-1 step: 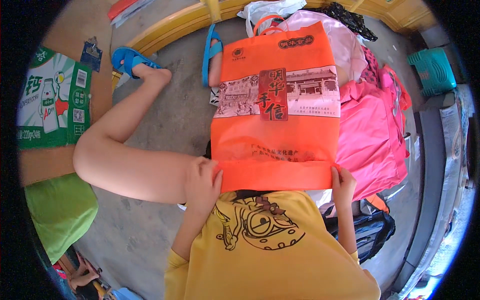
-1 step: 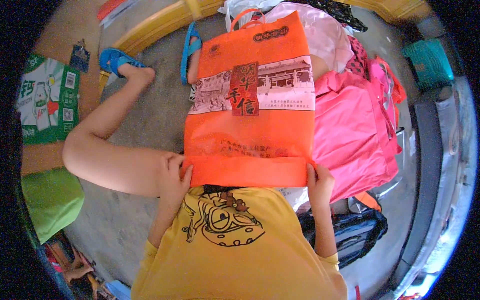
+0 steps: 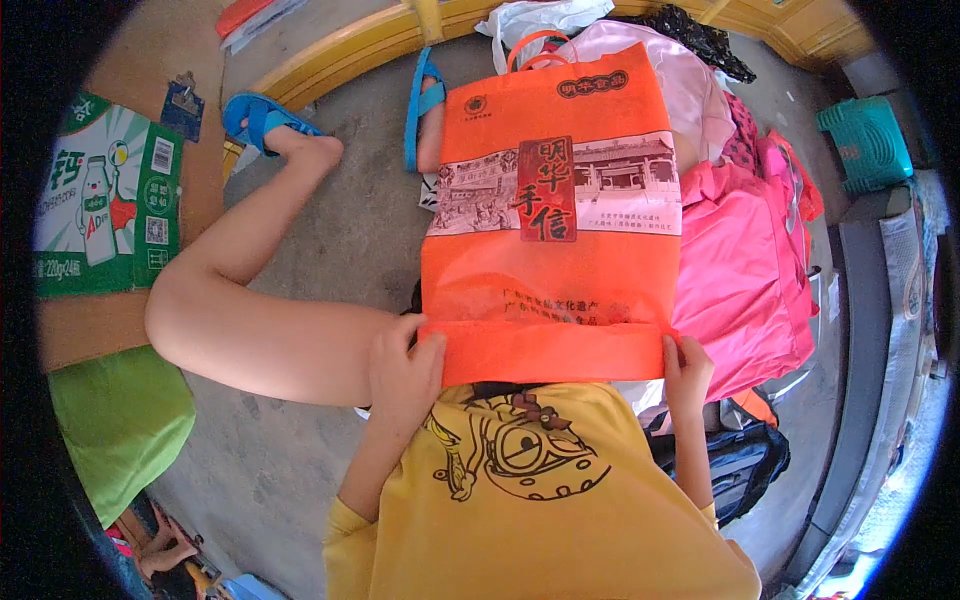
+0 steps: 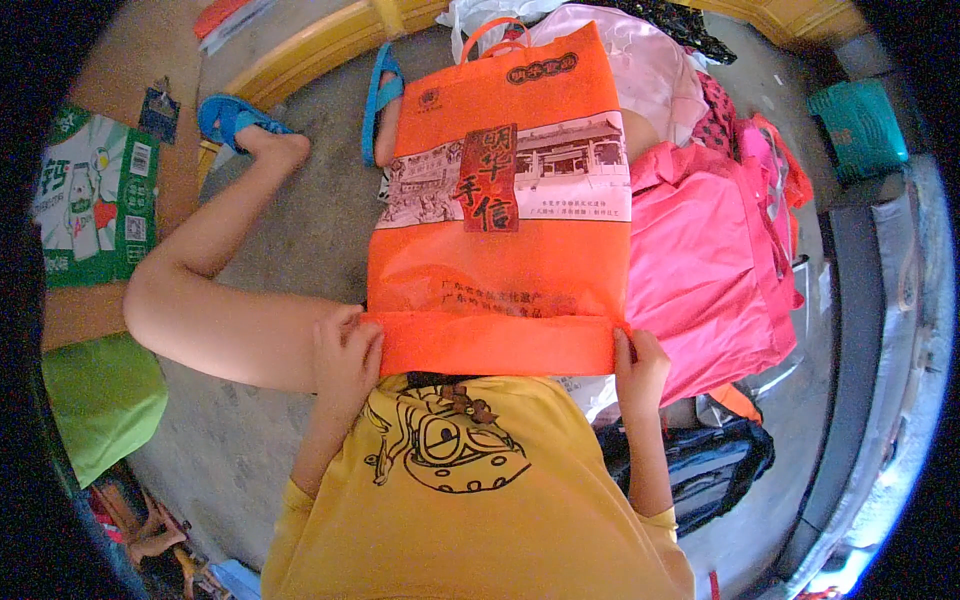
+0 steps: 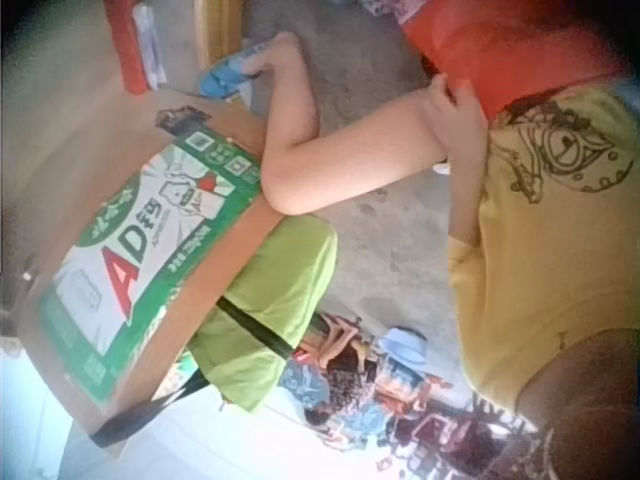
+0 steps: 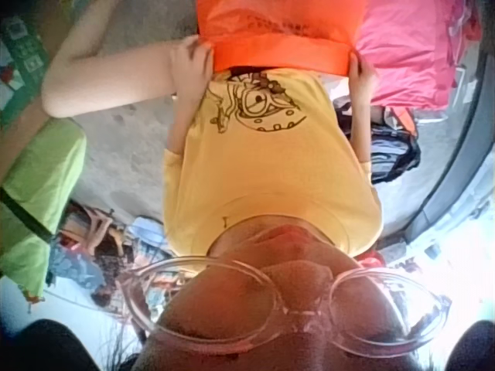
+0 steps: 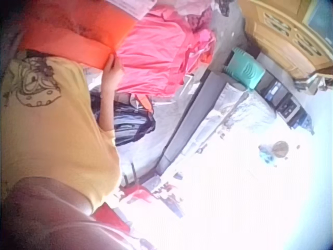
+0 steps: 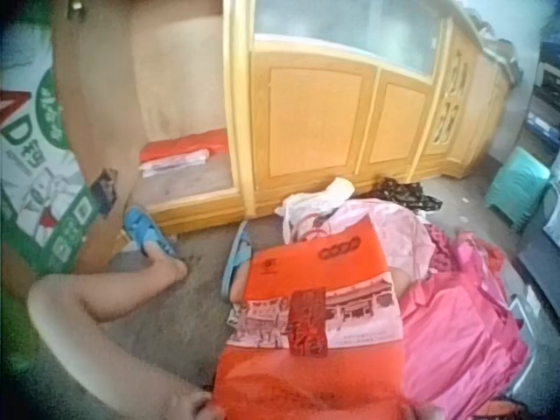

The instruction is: Folding plastic bags and organizing clothes on the floor.

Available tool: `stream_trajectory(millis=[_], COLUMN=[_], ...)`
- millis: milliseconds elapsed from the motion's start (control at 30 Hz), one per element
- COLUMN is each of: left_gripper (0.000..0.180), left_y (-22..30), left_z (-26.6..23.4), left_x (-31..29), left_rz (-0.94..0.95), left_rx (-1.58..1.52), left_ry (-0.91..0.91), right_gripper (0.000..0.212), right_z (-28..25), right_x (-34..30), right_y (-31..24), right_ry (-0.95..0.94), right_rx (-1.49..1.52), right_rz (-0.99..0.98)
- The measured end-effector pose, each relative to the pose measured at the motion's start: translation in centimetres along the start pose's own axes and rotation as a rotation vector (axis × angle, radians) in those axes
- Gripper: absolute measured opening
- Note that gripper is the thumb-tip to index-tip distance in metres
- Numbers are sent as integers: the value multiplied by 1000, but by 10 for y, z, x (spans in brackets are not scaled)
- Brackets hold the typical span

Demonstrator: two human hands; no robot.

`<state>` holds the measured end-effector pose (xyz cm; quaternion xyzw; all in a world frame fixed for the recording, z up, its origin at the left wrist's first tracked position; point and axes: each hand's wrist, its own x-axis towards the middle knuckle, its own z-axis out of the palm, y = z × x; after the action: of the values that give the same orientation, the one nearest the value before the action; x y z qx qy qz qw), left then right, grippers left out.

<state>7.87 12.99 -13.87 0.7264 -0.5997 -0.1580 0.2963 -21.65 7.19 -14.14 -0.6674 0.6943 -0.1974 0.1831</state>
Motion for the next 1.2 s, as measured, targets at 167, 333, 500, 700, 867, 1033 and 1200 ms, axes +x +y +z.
stream_trajectory(millis=[167,333,500,700,867,1033,1200], left_gripper=[41,62,75,51,30,29,28], left_y=[2,-5,3,-21,-10,-16,-16], left_z=[-29,-22,-4,-21,-21,-21,-18], left_x=[5,13,12,33,50,55,57], left_rz=[488,386,-104,544,683,698,618], left_rx=[65,36,-845,-155,187,56,-118], left_ry=[-546,-459,-83,-263,-442,-457,-398], right_gripper=[12,10,14,48,25,23,23], right_z=[2,3,0,-4,-11,-27,-36], right_x=[-5,-7,-19,-13,26,52,65], right_y=[0,6,37,40,63,38,36], right_ry=[87,78,119,2,-20,-145,-253], right_rx=[69,192,626,415,-139,-160,-148], right_rz=[14,118,129,-399,-835,-932,-954])
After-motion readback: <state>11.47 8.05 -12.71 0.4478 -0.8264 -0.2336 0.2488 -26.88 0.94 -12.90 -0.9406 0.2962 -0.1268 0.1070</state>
